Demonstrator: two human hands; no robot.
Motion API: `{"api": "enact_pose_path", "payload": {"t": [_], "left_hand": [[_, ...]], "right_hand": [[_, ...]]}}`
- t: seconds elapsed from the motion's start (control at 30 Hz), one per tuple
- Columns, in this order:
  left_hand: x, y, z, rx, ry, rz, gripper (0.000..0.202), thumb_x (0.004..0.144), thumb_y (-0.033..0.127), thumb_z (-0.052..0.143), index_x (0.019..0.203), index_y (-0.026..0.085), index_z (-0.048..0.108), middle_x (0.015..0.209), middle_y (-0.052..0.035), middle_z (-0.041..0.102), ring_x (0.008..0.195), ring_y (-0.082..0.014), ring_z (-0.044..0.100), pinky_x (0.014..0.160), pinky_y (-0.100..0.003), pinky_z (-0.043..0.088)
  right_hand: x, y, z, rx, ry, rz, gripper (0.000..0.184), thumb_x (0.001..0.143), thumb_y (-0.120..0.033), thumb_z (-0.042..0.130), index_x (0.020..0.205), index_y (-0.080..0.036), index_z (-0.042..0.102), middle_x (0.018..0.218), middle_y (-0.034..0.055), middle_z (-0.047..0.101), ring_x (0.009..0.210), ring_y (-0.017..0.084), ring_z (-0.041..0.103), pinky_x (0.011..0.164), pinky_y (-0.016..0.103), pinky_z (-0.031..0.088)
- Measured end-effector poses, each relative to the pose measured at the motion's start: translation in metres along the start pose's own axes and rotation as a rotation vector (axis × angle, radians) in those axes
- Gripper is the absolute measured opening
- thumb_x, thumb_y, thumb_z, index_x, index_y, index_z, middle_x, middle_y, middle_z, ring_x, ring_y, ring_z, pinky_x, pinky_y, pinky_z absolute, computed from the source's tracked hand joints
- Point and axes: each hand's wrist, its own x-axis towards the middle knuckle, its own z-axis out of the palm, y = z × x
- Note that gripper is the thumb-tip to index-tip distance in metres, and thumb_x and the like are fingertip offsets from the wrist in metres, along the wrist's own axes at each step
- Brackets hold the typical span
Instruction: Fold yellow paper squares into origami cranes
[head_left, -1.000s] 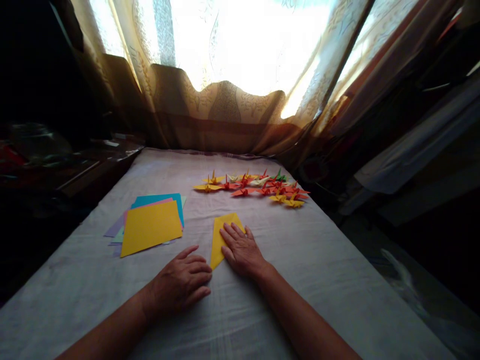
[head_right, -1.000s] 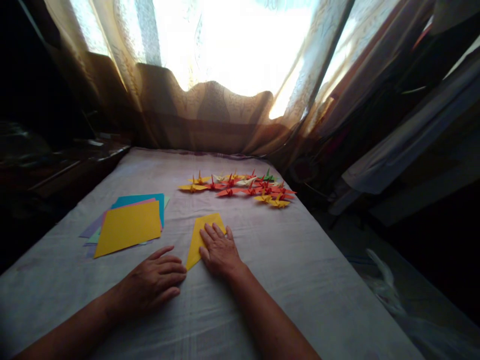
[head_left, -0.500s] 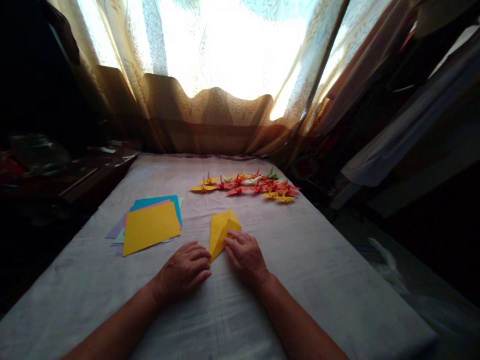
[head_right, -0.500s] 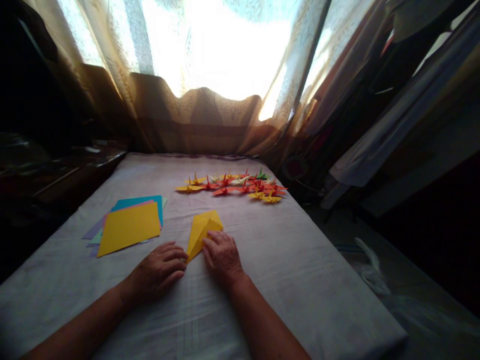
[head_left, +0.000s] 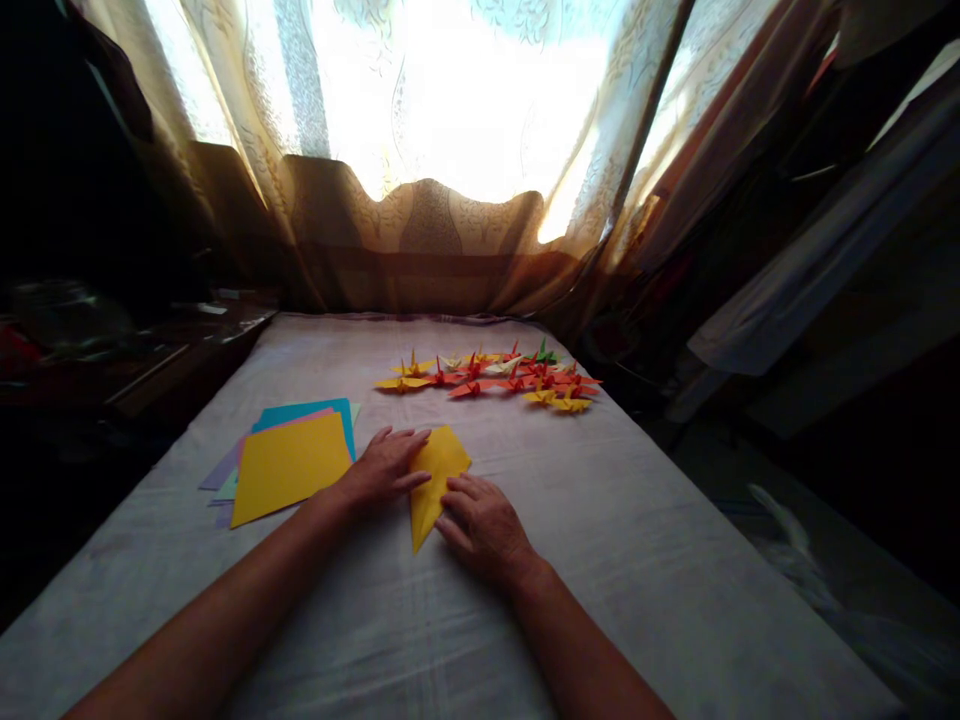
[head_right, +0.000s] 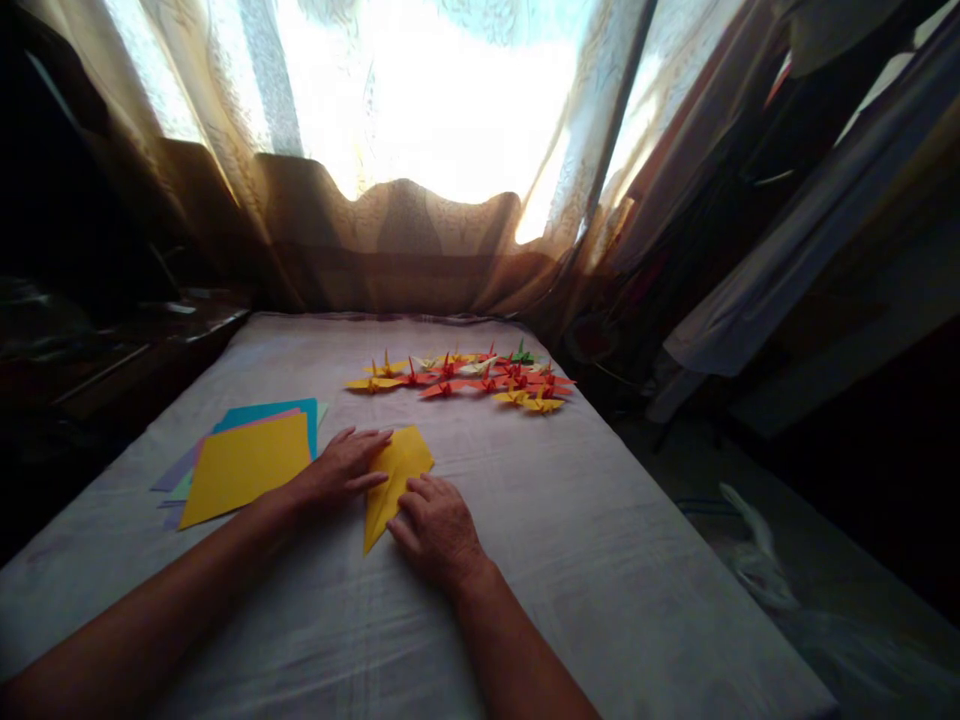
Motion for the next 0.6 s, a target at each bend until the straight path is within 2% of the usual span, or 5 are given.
{"api": "enact_pose_path", "payload": {"t": [0.1,0.23,0.3,0.47,0.6], "left_hand": [[0.004,-0.005,-0.003,-0.023,-0.008,0.006,0.05,0.087,0.037,0.064,0.133,0.022,0.054,0.111,-0.0088,0.072,0.11,-0.0256,0.063,0.107,-0.05,0.037],[-0.021,-0.005,-0.012,-0.102,0.048,0.002,0.022,0.089,0.034,0.061,0.105,0.021,0.065,0.095,-0.0054,0.072,0.091,-0.02,0.066,0.088,-0.035,0.049],[-0.037,0.0,-0.015,-0.084,0.051,0.036,0.01,0.089,0.03,0.06,0.09,0.021,0.065,0.089,-0.0028,0.072,0.087,-0.0185,0.066,0.096,-0.039,0.044],[-0.061,0.019,-0.009,0.036,0.117,0.085,0.005,0.086,0.02,0.059,0.083,0.022,0.063,0.107,-0.0039,0.073,0.107,-0.0221,0.063,0.111,-0.048,0.03],[-0.067,0.032,-0.001,0.022,0.105,0.122,0.007,0.086,0.02,0.058,0.081,0.022,0.062,0.118,-0.0035,0.071,0.123,-0.0262,0.056,0.116,-0.052,0.025]], "right_hand": [[-0.003,0.007,-0.002,-0.034,0.007,0.081,0.021,0.084,-0.032,0.068,0.102,-0.021,0.066,0.125,0.0114,0.066,0.12,0.029,0.057,0.105,0.046,0.042],[-0.005,0.014,-0.004,-0.055,0.04,0.116,0.026,0.084,-0.03,0.067,0.108,-0.02,0.065,0.128,0.0132,0.064,0.121,0.029,0.057,0.104,0.048,0.042],[-0.005,0.014,-0.004,-0.058,0.108,0.102,0.031,0.084,-0.03,0.065,0.113,-0.019,0.063,0.13,0.0147,0.063,0.121,0.028,0.057,0.104,0.046,0.042],[-0.003,0.001,0.0,-0.065,0.187,0.078,0.043,0.084,-0.032,0.064,0.122,-0.016,0.058,0.128,0.0151,0.064,0.118,0.028,0.058,0.1,0.043,0.044],[0.0,0.003,0.005,-0.06,0.161,0.168,0.035,0.084,-0.023,0.061,0.118,-0.016,0.061,0.113,0.0129,0.07,0.104,0.025,0.065,0.091,0.039,0.049]]}}
